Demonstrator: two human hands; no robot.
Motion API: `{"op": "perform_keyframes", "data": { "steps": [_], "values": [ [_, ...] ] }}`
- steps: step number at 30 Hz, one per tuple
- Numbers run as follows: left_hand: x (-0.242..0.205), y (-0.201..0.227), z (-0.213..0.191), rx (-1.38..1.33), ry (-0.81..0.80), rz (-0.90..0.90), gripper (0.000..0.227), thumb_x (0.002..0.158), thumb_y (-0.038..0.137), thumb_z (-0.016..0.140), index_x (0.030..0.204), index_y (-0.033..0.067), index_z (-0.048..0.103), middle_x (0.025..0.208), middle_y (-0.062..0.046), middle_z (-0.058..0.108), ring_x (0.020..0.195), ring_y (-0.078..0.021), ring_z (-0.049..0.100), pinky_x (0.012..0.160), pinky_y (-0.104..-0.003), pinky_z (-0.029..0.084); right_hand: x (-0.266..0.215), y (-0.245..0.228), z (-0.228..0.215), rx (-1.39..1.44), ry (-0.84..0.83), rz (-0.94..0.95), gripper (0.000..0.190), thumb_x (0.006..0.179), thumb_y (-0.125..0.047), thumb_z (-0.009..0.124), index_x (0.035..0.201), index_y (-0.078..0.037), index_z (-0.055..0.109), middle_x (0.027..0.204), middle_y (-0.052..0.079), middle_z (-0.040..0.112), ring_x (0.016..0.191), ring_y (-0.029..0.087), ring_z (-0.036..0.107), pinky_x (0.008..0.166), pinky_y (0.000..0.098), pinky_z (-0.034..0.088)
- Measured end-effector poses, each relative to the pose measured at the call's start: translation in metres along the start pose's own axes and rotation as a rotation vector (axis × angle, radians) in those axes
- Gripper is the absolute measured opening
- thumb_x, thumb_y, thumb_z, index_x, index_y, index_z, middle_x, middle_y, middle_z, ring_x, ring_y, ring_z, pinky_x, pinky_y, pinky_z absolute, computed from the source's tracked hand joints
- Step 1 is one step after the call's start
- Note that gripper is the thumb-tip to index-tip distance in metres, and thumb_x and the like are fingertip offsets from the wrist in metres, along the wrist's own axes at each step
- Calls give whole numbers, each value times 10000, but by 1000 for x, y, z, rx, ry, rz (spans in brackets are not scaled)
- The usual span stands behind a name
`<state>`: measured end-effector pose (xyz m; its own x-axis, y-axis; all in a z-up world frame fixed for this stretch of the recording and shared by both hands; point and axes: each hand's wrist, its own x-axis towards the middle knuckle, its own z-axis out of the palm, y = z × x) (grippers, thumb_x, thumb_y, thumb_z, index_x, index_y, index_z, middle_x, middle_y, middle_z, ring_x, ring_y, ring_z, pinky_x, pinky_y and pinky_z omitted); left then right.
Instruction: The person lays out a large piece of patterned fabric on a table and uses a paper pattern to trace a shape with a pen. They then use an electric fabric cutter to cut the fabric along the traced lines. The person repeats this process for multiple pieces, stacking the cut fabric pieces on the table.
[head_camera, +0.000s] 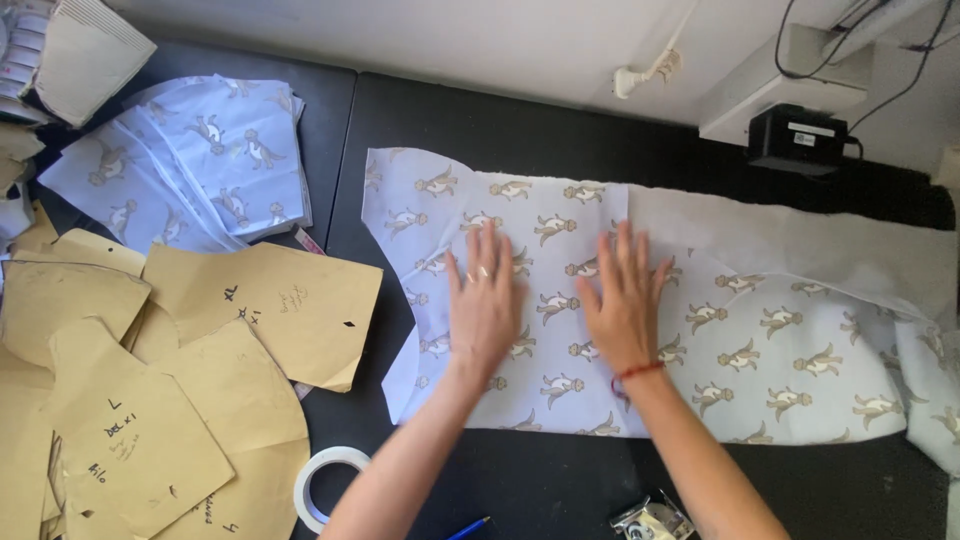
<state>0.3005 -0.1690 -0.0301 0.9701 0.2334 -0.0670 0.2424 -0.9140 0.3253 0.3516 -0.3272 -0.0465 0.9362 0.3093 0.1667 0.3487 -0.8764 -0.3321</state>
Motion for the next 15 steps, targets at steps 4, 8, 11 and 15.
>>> {"op": "perform_keyframes", "data": {
  "steps": [4, 8, 11, 15],
  "values": [
    [-86, 11, 11, -17, 43, 132, 536, 889, 380, 344, 1328, 84, 265, 1411, -116, 186, 1306, -235, 162, 1026, -493, 101, -67, -25, -11, -67, -298, -163, 609, 834, -469, 355, 1356, -199, 198, 1441, 75, 79, 1313, 288, 67, 985, 585, 51],
    [-137, -4, 11, 187, 135, 34, 630, 842, 423, 376, 1360, 108, 206, 1424, -118, 154, 1315, -243, 168, 1013, -455, 187, -113, -27, -27, -73, -463, -78, 740, 772, -446, 465, 1365, -158, 127, 1441, 117, 8, 1312, 334, 14, 955, 594, 84],
    [-160, -19, -2, -149, 146, 176, 472, 791, 82, 470, 1241, -7, 357, 1337, -198, 318, 1228, -346, 327, 940, -484, 298, -140, -63, -48, 270, -254, -223, 386, 734, -217, 605, 1088, -81, 536, 1231, 110, 457, 1174, 266, 400, 979, 379, 319],
    [-170, -57, -49, -343, 427, 153, 293, 801, 0, 461, 1072, 69, 547, 1151, -92, 545, 1082, -257, 525, 915, -448, 369, -177, -112, -41, 479, -370, -386, 208, 699, -176, 646, 895, -112, 618, 962, 33, 582, 865, 209, 537, 810, 325, 415]
  ]
}}
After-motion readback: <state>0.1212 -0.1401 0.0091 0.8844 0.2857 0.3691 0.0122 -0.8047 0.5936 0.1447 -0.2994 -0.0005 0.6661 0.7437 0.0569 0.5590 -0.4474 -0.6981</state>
